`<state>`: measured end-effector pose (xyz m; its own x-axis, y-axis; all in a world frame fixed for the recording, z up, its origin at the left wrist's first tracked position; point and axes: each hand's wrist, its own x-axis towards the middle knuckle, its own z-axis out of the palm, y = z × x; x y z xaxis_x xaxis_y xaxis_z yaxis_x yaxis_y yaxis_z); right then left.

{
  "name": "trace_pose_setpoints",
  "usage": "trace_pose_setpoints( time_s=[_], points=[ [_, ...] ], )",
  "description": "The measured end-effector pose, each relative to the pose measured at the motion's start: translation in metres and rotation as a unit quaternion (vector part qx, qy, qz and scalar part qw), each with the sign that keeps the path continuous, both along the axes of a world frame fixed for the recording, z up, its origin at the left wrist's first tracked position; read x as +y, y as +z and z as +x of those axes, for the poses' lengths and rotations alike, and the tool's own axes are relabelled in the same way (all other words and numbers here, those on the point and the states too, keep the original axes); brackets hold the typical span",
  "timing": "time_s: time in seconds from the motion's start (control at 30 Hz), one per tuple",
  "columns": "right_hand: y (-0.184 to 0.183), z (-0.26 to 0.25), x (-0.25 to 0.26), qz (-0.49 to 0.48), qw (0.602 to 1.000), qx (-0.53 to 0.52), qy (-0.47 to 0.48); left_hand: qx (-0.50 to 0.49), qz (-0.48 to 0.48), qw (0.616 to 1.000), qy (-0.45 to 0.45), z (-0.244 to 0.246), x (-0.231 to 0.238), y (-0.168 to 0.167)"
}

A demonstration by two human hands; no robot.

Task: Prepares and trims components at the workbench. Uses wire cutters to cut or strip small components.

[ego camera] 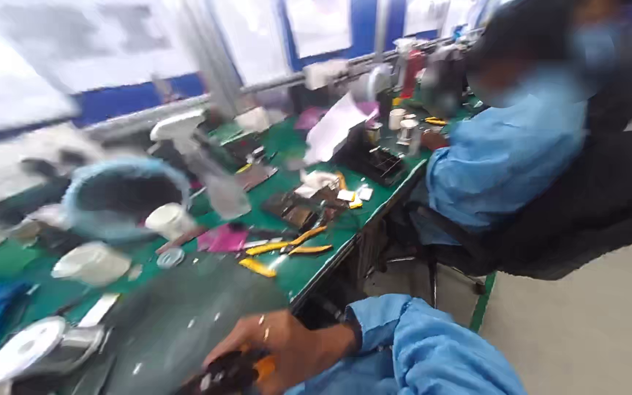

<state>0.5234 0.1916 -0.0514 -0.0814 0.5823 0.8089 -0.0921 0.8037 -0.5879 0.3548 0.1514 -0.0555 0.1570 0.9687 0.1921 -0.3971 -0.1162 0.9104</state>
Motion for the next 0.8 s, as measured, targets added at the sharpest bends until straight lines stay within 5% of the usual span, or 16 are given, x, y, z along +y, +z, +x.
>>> trace_pose_setpoints(
  time_s=[0.1,0.37,0.8],
  points=[
    [0.003,-0.003,-0.007,-0.096,0.992,0.009,0.080,0.044,0.065,0.989,0.124,0.002,-0.012,0.013],
    [-0.013,-0.009,-0.011,-0.224,0.931,-0.067,0.281,0.090,0.250,0.922,0.282,-0.007,-0.005,0.044],
    [-0.017,-0.007,-0.010,-0.205,0.931,-0.082,0.289,0.127,0.243,0.903,0.332,0.000,-0.005,0.036]
  ],
)
